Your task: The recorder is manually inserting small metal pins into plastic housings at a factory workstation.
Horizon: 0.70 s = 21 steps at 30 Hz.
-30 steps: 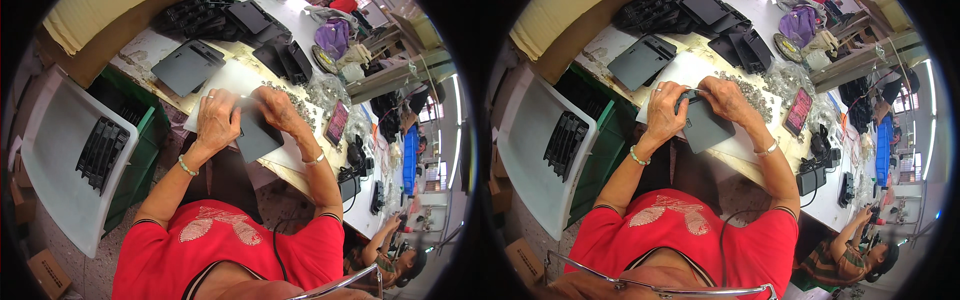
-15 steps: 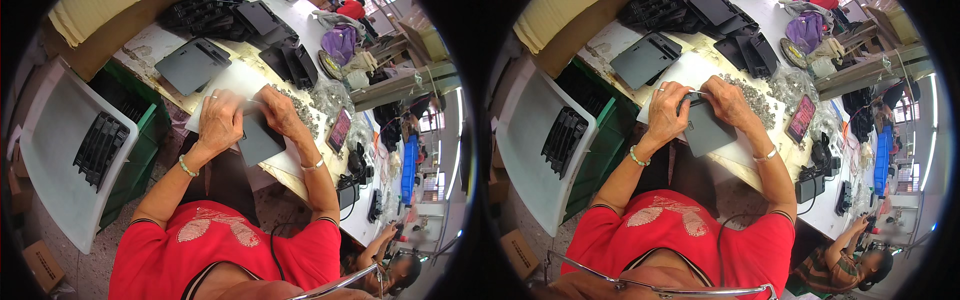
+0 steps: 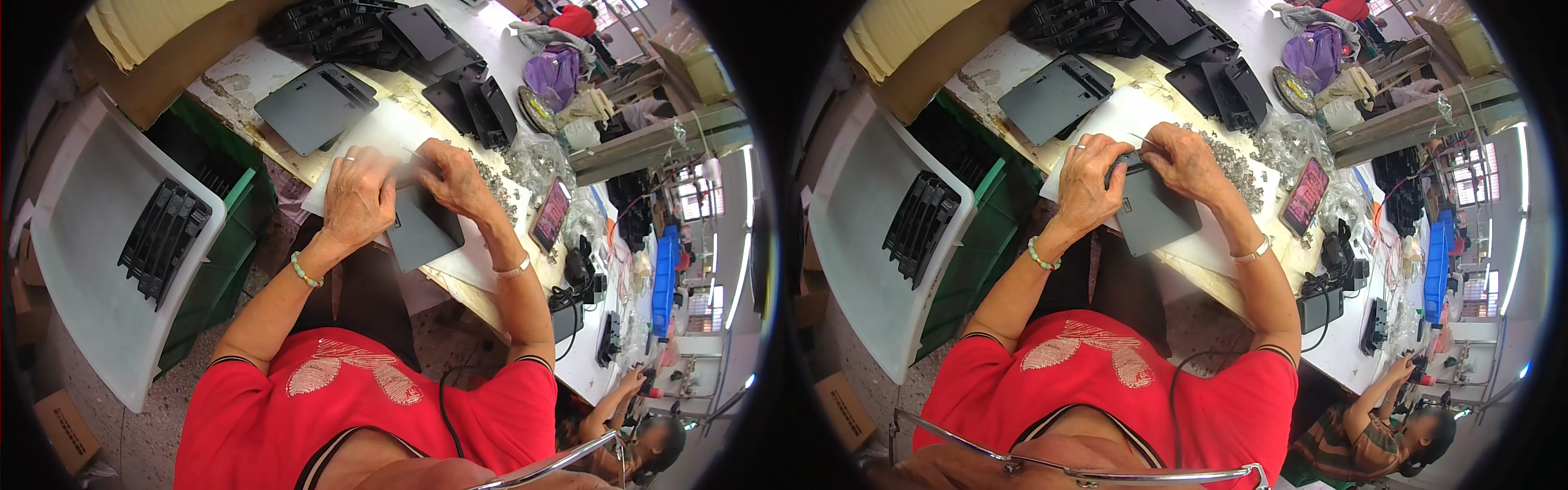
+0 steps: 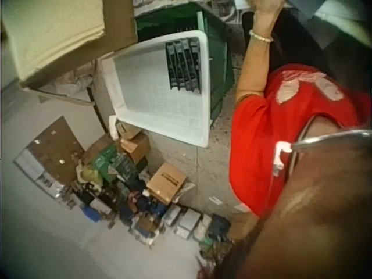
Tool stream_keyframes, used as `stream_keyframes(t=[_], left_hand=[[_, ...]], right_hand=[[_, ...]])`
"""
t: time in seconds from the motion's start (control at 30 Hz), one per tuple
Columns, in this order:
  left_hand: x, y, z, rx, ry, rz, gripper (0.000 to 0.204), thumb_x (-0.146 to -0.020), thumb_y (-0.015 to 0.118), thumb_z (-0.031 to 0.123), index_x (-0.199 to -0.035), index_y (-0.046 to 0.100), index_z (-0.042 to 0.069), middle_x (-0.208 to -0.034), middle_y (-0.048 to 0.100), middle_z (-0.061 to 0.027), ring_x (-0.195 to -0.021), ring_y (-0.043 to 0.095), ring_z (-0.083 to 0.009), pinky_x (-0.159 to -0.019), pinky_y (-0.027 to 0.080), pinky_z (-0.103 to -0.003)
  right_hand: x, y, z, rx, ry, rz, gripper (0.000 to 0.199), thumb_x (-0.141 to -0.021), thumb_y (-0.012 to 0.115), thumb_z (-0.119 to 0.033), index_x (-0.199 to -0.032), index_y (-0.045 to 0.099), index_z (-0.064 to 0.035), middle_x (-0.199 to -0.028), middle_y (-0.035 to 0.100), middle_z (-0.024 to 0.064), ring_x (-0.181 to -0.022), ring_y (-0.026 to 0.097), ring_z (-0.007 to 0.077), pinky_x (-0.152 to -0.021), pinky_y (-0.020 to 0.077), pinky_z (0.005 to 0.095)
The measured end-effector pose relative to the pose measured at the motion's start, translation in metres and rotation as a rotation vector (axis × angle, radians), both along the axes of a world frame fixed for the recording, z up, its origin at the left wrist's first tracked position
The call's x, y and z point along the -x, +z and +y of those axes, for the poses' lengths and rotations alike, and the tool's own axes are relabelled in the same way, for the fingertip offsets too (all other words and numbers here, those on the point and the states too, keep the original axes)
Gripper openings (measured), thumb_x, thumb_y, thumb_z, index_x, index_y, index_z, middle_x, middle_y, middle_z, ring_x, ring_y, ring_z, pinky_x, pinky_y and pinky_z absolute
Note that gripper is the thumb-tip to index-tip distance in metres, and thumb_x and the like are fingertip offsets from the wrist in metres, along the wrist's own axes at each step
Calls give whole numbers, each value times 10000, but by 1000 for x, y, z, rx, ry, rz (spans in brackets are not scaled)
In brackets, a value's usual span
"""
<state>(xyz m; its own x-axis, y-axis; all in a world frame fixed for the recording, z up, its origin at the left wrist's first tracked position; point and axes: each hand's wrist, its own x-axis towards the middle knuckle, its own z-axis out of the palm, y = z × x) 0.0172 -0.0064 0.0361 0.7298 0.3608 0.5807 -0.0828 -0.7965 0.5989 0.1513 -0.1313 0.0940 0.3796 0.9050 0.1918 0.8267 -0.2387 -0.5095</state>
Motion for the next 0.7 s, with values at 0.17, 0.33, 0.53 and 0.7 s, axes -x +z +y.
stream_keyframes(t=[0.17,0.33,0.53,0.7], left_hand=[[1,0,0,-3,9,-17,216,-778,619,66,-990,660,53,-925,584,-74,-907,533,-264,-780,396,-377],[1,-1,1,-9,10,-18,217,-775,619,67,-988,660,51,-922,585,-76,-908,535,-267,-775,398,-379],[0,0,1,-15,0,-21,212,-775,612,64,-980,663,50,-915,591,-76,-911,538,-272,-790,406,-385],[-1,-3,0,-4,7,-26,214,-776,610,61,-982,667,50,-922,596,-76,-912,541,-271,-803,410,-386]], right_hand=[[-5,6,2,61,-47,144,117,-784,665,-97,-854,636,-7,-766,642,118,-701,602,214,-656,472,341],[-1,9,5,74,-76,207,167,-792,656,-140,-814,592,13,-639,501,0,-630,436,79,-556,369,274],[-2,14,13,277,-243,226,224,-755,697,-189,-846,644,9,-697,630,93,-641,574,185,-624,469,323],[-1,20,8,244,-160,182,228,-777,668,-195,-886,676,5,-701,649,104,-647,608,186,-612,478,335]])
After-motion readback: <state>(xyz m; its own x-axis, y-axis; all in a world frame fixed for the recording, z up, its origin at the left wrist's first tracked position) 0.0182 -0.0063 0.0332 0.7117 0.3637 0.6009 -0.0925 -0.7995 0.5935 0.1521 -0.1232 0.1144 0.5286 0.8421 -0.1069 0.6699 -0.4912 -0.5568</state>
